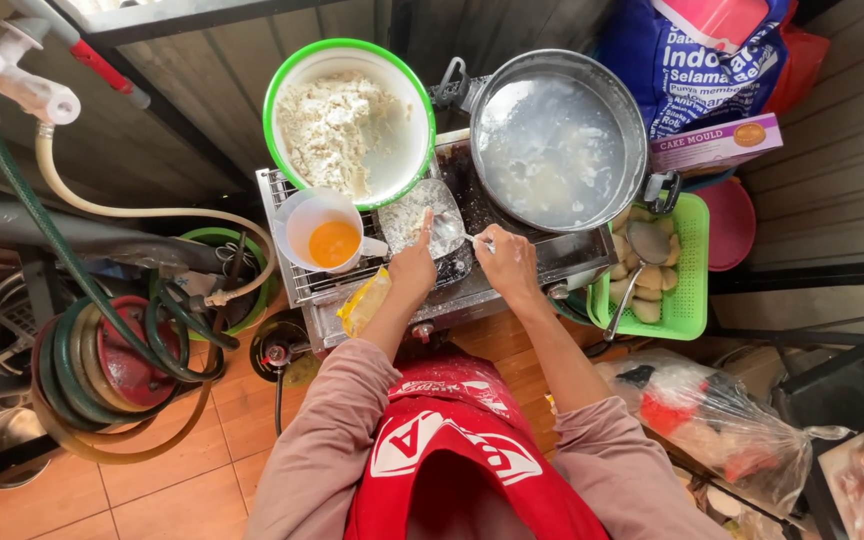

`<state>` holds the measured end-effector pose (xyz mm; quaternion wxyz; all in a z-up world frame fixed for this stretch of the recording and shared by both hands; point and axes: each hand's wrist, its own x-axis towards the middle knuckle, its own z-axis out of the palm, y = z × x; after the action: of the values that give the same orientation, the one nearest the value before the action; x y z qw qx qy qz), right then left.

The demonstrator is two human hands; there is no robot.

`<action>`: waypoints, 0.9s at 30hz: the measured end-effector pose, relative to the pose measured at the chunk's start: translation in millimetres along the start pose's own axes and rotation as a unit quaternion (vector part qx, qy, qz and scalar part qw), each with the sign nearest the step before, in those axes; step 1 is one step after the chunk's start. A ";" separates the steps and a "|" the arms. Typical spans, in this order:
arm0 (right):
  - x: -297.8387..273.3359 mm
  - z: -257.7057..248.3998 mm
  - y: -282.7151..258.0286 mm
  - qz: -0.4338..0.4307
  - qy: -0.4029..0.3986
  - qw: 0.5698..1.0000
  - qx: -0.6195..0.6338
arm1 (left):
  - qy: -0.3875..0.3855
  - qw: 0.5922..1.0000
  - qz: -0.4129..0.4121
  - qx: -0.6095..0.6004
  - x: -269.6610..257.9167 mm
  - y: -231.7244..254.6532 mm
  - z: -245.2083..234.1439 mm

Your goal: The person scoops dough from a green bowl, shapes it into a ball, and fills it with a yellow mixture from a small cup. They then seal the dough and place the finished dumpling into a pot of boiling water. This process is repeated multiple times.

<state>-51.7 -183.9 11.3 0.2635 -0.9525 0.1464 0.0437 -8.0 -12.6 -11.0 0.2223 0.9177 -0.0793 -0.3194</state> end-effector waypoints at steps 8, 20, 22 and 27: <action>-10.8 -4.3 -7.8 -0.015 -0.025 0.999 0.026 | -0.071 0.947 0.014 -0.314 35.6 -21.2 16.1; 10.0 35.2 -0.2 0.046 -0.097 0.994 0.012 | -0.121 0.892 0.026 -0.435 1.4 -29.3 -21.3; 15.5 40.0 3.3 0.051 -0.116 0.992 0.009 | -0.117 0.879 0.050 -0.459 -24.7 -22.1 -61.2; 22.0 49.0 11.6 0.080 -0.177 0.981 0.032 | -0.019 0.848 0.157 -0.506 -68.2 -24.4 -139.9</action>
<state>-34.5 -173.8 -40.0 0.3112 -0.9061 0.1743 0.2274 25.6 78.7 113.0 0.7015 0.6472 -0.0540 -0.2934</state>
